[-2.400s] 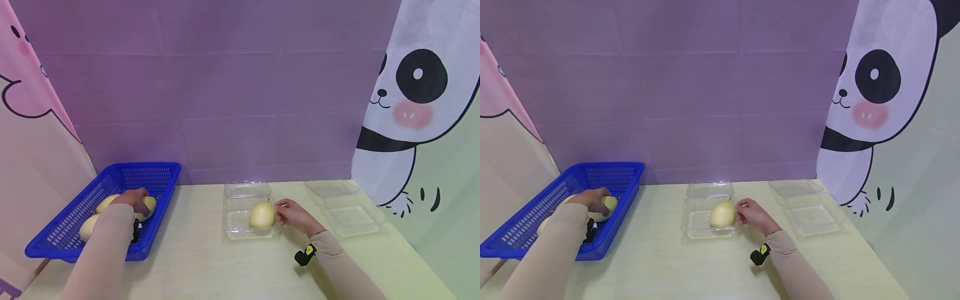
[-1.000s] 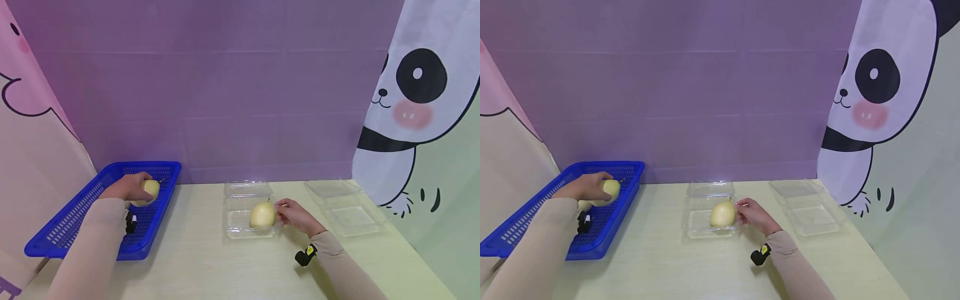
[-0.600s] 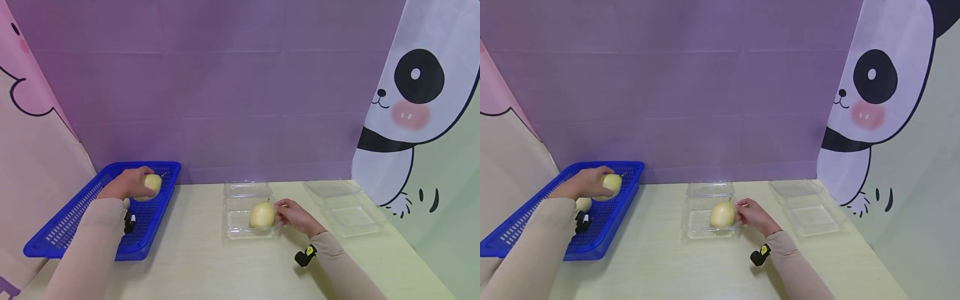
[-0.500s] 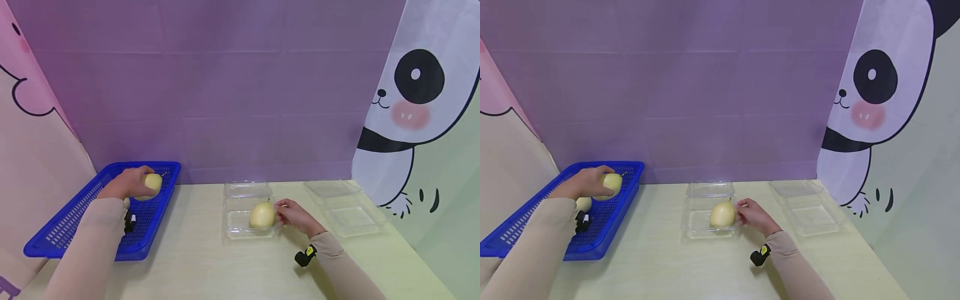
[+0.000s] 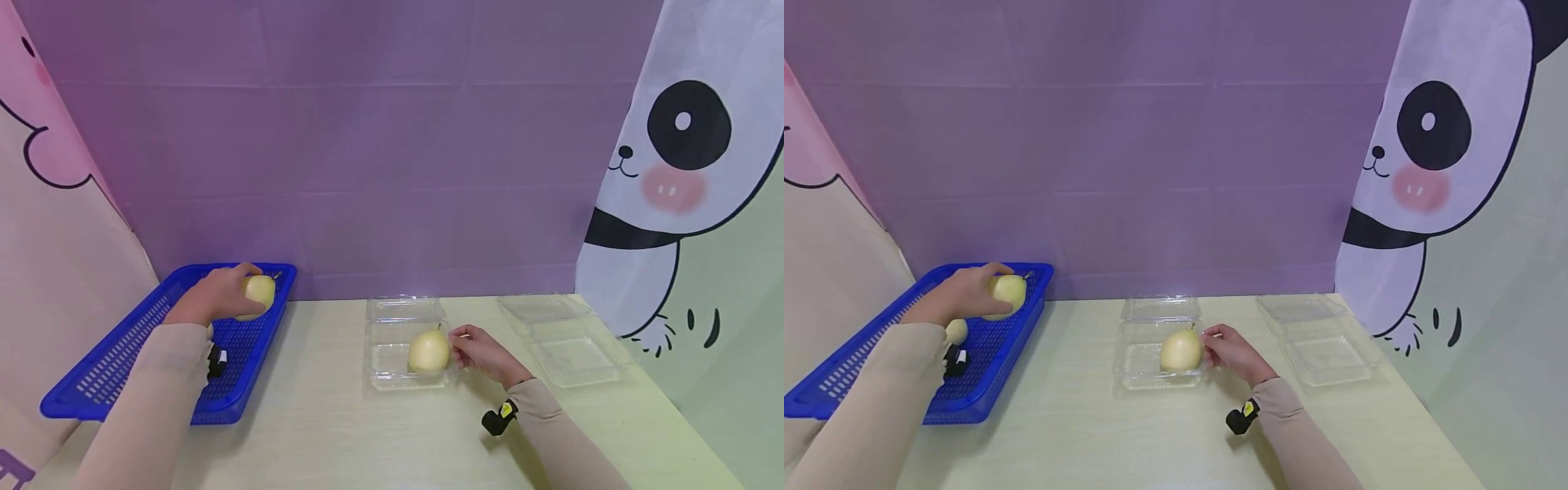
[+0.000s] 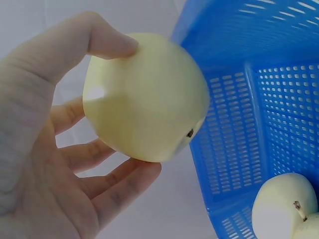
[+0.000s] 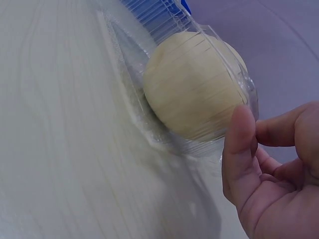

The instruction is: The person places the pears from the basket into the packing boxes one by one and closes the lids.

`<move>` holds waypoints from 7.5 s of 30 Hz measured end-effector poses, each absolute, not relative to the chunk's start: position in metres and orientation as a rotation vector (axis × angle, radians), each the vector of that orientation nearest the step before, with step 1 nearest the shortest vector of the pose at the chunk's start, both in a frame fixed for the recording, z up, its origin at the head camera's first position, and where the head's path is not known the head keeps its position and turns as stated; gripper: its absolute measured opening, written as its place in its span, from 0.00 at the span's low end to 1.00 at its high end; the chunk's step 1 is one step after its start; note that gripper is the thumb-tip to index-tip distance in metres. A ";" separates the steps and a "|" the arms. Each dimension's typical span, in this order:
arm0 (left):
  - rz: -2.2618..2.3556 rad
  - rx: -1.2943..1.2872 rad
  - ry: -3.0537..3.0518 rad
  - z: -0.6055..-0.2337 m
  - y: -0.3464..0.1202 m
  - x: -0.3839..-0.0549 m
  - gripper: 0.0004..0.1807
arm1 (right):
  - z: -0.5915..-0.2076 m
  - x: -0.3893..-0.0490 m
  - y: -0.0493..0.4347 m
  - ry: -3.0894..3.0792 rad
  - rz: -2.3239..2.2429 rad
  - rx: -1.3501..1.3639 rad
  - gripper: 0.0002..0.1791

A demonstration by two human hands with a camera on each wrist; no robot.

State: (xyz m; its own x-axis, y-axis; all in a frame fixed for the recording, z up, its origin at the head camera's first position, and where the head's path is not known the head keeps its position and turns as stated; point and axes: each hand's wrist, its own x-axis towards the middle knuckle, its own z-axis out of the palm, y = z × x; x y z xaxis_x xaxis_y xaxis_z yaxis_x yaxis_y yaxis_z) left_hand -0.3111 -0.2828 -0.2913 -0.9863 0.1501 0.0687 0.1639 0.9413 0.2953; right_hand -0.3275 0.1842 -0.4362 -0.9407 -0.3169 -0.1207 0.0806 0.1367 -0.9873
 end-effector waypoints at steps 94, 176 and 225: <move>-1.011 -0.401 -2.866 -0.366 -0.094 -0.286 0.34 | -0.439 -0.326 0.181 2.074 -1.896 -0.255 0.11; -1.001 -0.343 -2.694 -0.388 -0.094 -0.307 0.12 | -0.438 -0.325 0.182 2.064 -1.915 -0.264 0.15; -2.078 0.072 -2.572 -0.429 -0.122 -0.344 0.30 | -0.438 -0.321 0.181 2.076 -1.914 -0.256 0.17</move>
State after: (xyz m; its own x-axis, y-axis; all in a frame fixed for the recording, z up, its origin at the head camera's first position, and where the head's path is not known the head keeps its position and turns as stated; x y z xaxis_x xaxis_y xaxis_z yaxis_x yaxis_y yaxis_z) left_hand -0.3439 -0.1221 -0.4285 -0.9854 0.0700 -0.1555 -0.1373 0.2153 0.9669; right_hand -0.3214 0.1815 -0.4378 -0.9375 -0.3328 -0.1020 0.0746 0.0941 -0.9928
